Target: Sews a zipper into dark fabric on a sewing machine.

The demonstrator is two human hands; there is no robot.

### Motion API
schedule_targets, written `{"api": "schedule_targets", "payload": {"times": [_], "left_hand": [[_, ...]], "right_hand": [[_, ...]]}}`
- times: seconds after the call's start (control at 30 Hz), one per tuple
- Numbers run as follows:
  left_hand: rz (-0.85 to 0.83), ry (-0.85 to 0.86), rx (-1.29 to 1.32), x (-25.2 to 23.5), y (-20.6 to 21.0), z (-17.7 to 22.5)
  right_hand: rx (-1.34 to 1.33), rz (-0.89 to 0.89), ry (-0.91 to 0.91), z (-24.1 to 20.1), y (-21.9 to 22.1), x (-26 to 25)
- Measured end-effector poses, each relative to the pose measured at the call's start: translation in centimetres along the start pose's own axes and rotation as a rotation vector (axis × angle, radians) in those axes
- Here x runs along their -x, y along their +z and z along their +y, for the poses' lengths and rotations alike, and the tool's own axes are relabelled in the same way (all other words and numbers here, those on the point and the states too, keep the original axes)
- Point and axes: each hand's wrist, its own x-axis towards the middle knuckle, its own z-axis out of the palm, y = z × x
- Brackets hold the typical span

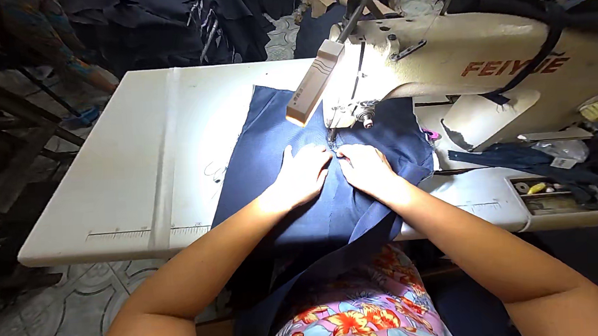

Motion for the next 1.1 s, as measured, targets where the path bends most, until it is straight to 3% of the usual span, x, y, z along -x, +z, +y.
{"api": "schedule_targets", "payload": {"times": [0.17,0.47,0.67,0.83,1.0,1.03,1.1], "left_hand": [[0.077,0.026,0.047,1.3,1.3,0.0],[0.06,0.058,0.042,1.1,0.8,-0.2],[0.046,0.064,0.008,0.9,1.1,-0.6],[0.047,0.06,0.012,0.9,1.1,-0.6],[0.05,0.06,0.02,1.0,1.2,-0.6],[0.05,0.063,0.018,1.0,1.2,-0.6],[0.051,0.067,0.018,0.9,1.2,-0.7]], "right_hand": [[0.001,0.095,-0.092,-0.1,0.3,1.3],[-0.024,0.106,-0.142,0.2,0.3,1.2],[-0.088,0.049,0.0,1.2,-0.6,-0.6],[0.09,0.043,-0.207,3.3,-0.7,-2.1],[0.031,0.094,-0.831,7.5,-0.5,-3.6],[-0.001,0.068,-0.862,7.5,-0.6,-3.5],[-0.038,0.027,-0.739,6.5,-0.7,-2.8]]}}
